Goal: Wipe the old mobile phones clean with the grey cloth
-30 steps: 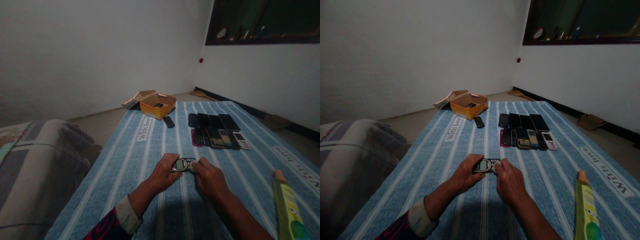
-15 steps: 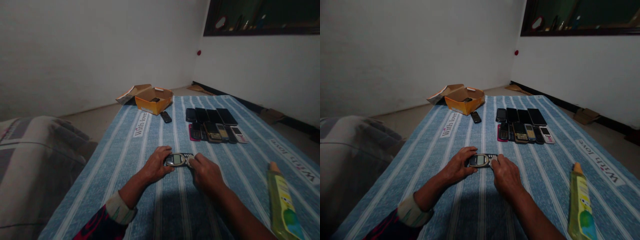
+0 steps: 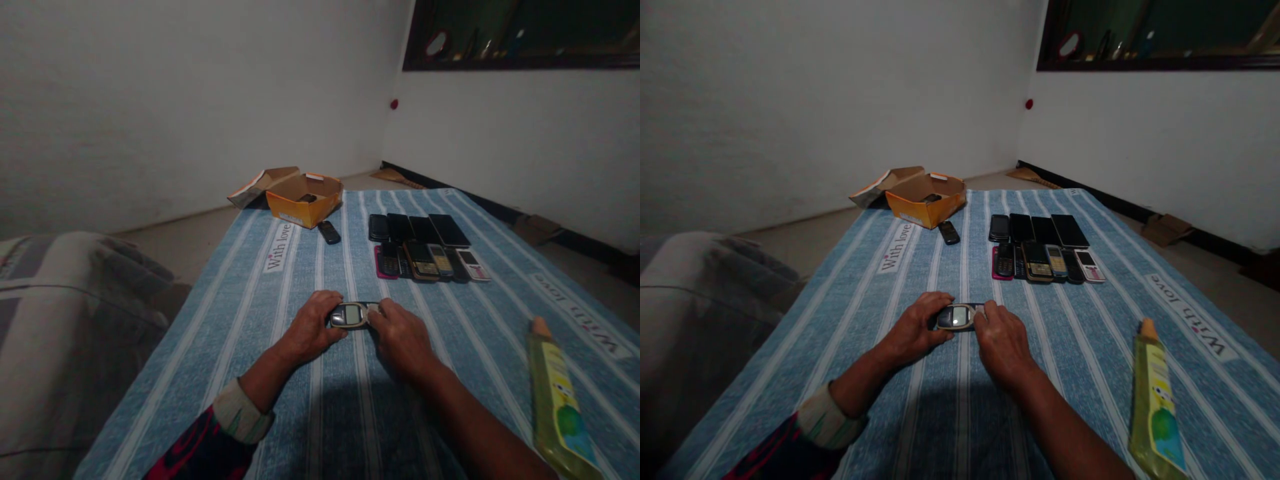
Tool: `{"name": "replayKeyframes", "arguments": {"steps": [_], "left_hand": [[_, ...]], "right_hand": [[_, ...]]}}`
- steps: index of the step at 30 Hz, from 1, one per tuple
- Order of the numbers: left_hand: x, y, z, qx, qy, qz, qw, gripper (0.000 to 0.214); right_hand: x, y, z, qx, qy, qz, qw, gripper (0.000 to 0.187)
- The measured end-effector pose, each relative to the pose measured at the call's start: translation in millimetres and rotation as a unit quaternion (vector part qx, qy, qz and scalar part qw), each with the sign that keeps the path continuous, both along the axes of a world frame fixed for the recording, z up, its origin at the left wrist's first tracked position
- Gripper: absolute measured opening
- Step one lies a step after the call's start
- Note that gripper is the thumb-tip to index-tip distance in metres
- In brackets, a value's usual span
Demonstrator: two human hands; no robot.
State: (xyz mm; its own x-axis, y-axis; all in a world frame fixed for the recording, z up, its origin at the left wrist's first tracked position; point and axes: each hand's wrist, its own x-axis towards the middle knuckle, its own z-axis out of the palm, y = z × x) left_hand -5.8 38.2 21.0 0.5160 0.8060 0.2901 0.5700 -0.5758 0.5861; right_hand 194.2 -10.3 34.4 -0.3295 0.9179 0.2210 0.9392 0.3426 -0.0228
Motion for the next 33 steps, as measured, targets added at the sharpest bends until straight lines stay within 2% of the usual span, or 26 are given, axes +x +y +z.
{"name": "replayKeyframes", "arguments": {"steps": [3, 6, 11, 19, 26, 33], "left_hand": [[-0.6, -0.1, -1.0, -0.003, 0.003, 0.0, 1.0, 0.035], [-1.6, 1.1, -3.0, -0.001, 0.004, -0.003, 1.0, 0.035], [-0.6, 1.7, -1.7, -0.006, 0.011, -0.003, 1.0, 0.031], [0.3, 1.0, -1.1, -0.001, 0.026, -0.004, 1.0, 0.029], [1.0, 1.2, 1.3, 0.004, 0.018, -0.014, 1.0, 0.027], [-0.1, 2.0, -0.6, 0.0, 0.026, -0.011, 1.0, 0.026]], "right_hand": [[4.1, -6.4, 1.9, -0.021, -0.005, -0.002, 1.0, 0.022], [12.7, -5.6, 2.3, -0.03, 0.003, -0.039, 0.999, 0.023], [27.1, 2.7, -0.3, -0.009, 0.052, -0.086, 0.995, 0.025], [26.8, 1.7, -2.7, 0.023, 0.095, -0.084, 0.992, 0.027], [19.9, -3.1, -9.4, 0.033, 0.037, -0.057, 0.997, 0.026], [11.6, -9.8, -0.5, -0.024, -0.001, -0.058, 0.998, 0.022]]}}
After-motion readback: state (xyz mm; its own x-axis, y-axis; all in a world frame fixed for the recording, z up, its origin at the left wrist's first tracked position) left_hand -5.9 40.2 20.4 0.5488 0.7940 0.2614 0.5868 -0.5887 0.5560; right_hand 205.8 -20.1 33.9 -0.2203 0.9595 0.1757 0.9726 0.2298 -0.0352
